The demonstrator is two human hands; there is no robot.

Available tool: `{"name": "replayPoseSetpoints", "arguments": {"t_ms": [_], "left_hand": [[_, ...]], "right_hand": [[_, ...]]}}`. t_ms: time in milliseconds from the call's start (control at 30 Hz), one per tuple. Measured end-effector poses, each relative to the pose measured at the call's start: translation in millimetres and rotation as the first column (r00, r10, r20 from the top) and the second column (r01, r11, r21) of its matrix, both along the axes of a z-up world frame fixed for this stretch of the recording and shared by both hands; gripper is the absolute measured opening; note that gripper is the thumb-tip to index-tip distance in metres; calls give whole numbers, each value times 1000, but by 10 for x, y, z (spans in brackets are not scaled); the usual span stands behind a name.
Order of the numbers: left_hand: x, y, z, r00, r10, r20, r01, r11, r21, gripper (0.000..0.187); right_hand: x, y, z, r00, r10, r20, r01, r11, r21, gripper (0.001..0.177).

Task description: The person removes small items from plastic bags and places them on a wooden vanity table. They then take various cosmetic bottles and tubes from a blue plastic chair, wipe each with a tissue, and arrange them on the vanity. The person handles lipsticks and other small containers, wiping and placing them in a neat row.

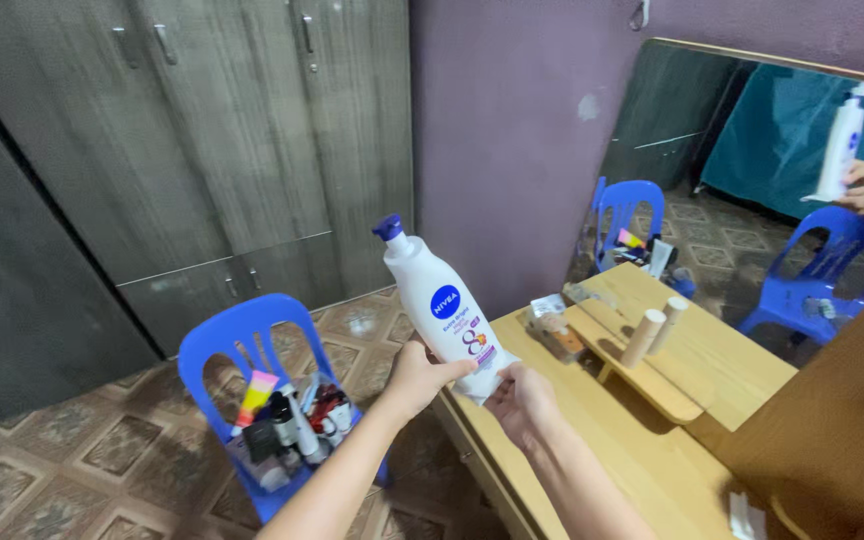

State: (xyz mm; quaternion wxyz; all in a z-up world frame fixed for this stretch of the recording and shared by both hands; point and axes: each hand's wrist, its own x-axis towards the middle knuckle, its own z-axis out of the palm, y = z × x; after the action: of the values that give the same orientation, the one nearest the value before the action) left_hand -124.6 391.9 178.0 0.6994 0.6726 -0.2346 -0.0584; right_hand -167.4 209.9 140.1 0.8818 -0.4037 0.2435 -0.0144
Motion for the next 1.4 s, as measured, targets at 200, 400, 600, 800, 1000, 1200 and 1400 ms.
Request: {"name": "replayPoseSetpoints", "arguments": {"t_ms": [200,400,600,800,1000,1200,1400], "left_hand": [[312,-767,-122,998,-24,-59,33,988,149,51],[457,-1119,-265,973,-159,-169,197,950,242,58],[493,-1383,-355,931,-335,-145,365,839,405,68],[639,-1721,-494,915,-360,-181,401,769,499,72],[1046,-2026,-721,890,-419,-180,446,719,533,72],[1380,-2311,-966,864,-459,-206,490,676,550,74],[1467,-2374,-1076,895,-441,-65,300,489,819,92]], "right_hand": [[176,-1036,-390,985,31,-171,-76,961,-265,26],[63,-1793,52,999,-15,-38,2,953,-304,39],[-223,-1748,1276,934,351,73,-138,540,-830,72],[-115,-1788,1886,935,323,-145,-163,29,-986,66],[159,-2114,2014,902,386,-195,-70,-313,-947,55],[497,-2270,1903,896,386,-220,-5,-487,-873,47],[718,-2284,1438,884,186,-429,-250,-586,-771,48]]}}
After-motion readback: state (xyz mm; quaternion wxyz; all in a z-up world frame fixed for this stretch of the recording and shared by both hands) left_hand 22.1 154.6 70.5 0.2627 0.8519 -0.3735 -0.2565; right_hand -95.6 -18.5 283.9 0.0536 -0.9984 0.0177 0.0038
